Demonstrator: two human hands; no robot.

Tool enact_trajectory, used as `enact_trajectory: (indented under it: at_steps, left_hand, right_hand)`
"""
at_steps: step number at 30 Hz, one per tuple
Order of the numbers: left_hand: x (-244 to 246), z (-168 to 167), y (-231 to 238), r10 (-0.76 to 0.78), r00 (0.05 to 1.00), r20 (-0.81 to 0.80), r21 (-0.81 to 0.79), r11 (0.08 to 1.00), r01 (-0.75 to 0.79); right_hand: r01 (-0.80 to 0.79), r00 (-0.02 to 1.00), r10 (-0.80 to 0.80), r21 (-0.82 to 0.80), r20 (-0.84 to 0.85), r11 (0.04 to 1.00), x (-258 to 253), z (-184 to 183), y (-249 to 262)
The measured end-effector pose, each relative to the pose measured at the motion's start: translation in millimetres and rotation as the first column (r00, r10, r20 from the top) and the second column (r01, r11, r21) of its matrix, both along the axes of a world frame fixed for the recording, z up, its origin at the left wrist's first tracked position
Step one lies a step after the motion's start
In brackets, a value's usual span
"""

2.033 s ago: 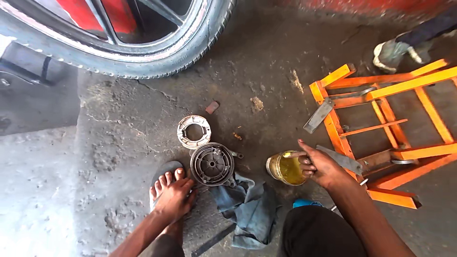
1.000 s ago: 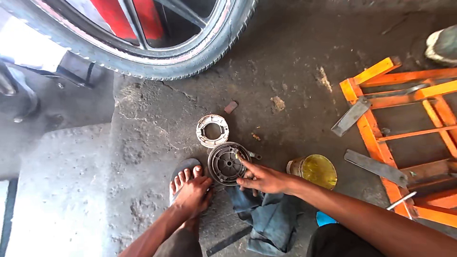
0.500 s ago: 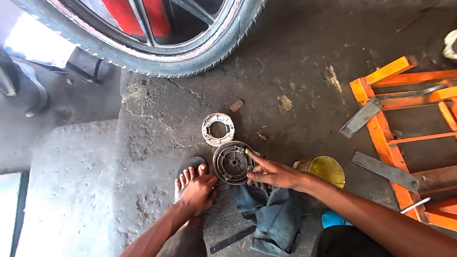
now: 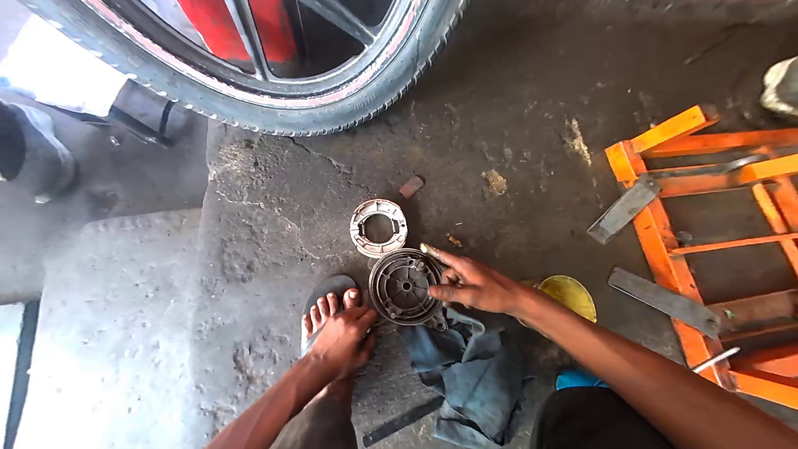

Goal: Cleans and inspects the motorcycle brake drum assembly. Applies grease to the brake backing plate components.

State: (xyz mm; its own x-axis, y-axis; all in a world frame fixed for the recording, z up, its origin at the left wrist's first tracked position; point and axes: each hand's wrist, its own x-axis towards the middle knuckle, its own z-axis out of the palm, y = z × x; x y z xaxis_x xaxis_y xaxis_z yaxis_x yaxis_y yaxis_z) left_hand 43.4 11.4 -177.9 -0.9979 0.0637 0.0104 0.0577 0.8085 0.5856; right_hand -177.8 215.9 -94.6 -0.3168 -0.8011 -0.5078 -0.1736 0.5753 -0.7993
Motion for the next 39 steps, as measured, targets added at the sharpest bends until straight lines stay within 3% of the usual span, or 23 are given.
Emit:
enact_trajectory:
  at_steps: [3, 5, 8, 10, 14, 17, 20, 23, 26, 28, 32, 36, 39]
  left_hand:
    - [-0.6, 1.4, -0.1, 0.001, 1.000, 0.008, 0.003, 1.000, -0.001]
    - [0.0, 0.9, -1.0, -0.004, 1.000, 0.015, 0.003, 1.000, 0.004]
    - [1.6, -0.4, -2.3, 0.008, 1.000, 0.006, -0.002, 1.000, -0.008]
    - [2.0, -0.9, -2.7, 0.015, 1.000, 0.004, -0.005, 1.000, -0.015]
    - [2.2, -2.7, -2.6, 0.016, 1.000, -0.005, -0.005, 1.000, -0.016]
    - [2.2, -0.2, -3.7, 0.010, 1.000, 0.020, 0.001, 1.000, -0.010]
    - [0.4, 3.0, -3.5, 0.008, 0.999, 0.042, 0.000, 1.000, -0.008]
    - [1.8, 0.1, -3.6, 0.013, 1.000, 0.018, -0.001, 1.000, -0.013]
    - [2.5, -0.6, -4.3, 0.010, 0.999, 0.040, 0.015, 1.000, -0.011]
    - [1.8, -1.3, -3.7, 0.007, 0.999, 0.036, 0.017, 1.000, -0.008]
    - [3.2, 0.1, -5.4, 0.018, 0.999, 0.033, 0.019, 1.000, -0.019]
    - [1.0, 2.8, -3.5, 0.014, 0.998, 0.059, 0.051, 0.999, -0.017]
    - [2.3, 1.7, -4.6, 0.034, 0.999, 0.028, 0.039, 0.999, -0.035]
  right_hand:
    - [-0.139, 0.960, 0.171, 0.153, -0.220, 0.978, 1.0, -0.9, -10.8]
    - [-0.197, 0.883, 0.300, 0.293, -0.362, 0.935, 0.7, 0.5, -16.3]
    - [-0.221, 0.784, 0.378, 0.347, -0.493, 0.911, -1.9, -1.5, -21.5]
    - [-0.232, 0.759, 0.382, 0.329, -0.528, 0.915, -3.7, 0.6, -27.0]
    - [-0.199, 0.820, 0.271, 0.192, -0.505, 0.961, -2.8, 3.3, -37.4]
    - [-0.212, 0.766, 0.344, 0.293, -0.543, 0.932, -4.7, 1.4, -41.3]
    - [-0.231, 0.783, 0.377, 0.331, -0.494, 0.915, -6.4, -0.9, -40.5]
    - [-0.189, 0.828, 0.274, 0.217, -0.489, 0.958, -7.3, -0.6, -42.0]
    - [-0.236, 0.768, 0.355, 0.280, -0.534, 0.931, -9.5, -1.0, -41.5]
    - [-0.244, 0.794, 0.365, 0.296, -0.486, 0.923, -10.2, 0.9, -41.2]
    - [-0.257, 0.875, 0.274, 0.098, -0.400, 0.961, -5.1, 0.9, -41.6]
    - [-0.535, 0.811, 0.567, 0.213, -0.142, 0.818, 16.7, -7.2, -41.3]
    - [-0.653, 0.733, 0.680, 0.282, -0.002, 0.703, 26.7, -15.3, -40.7]
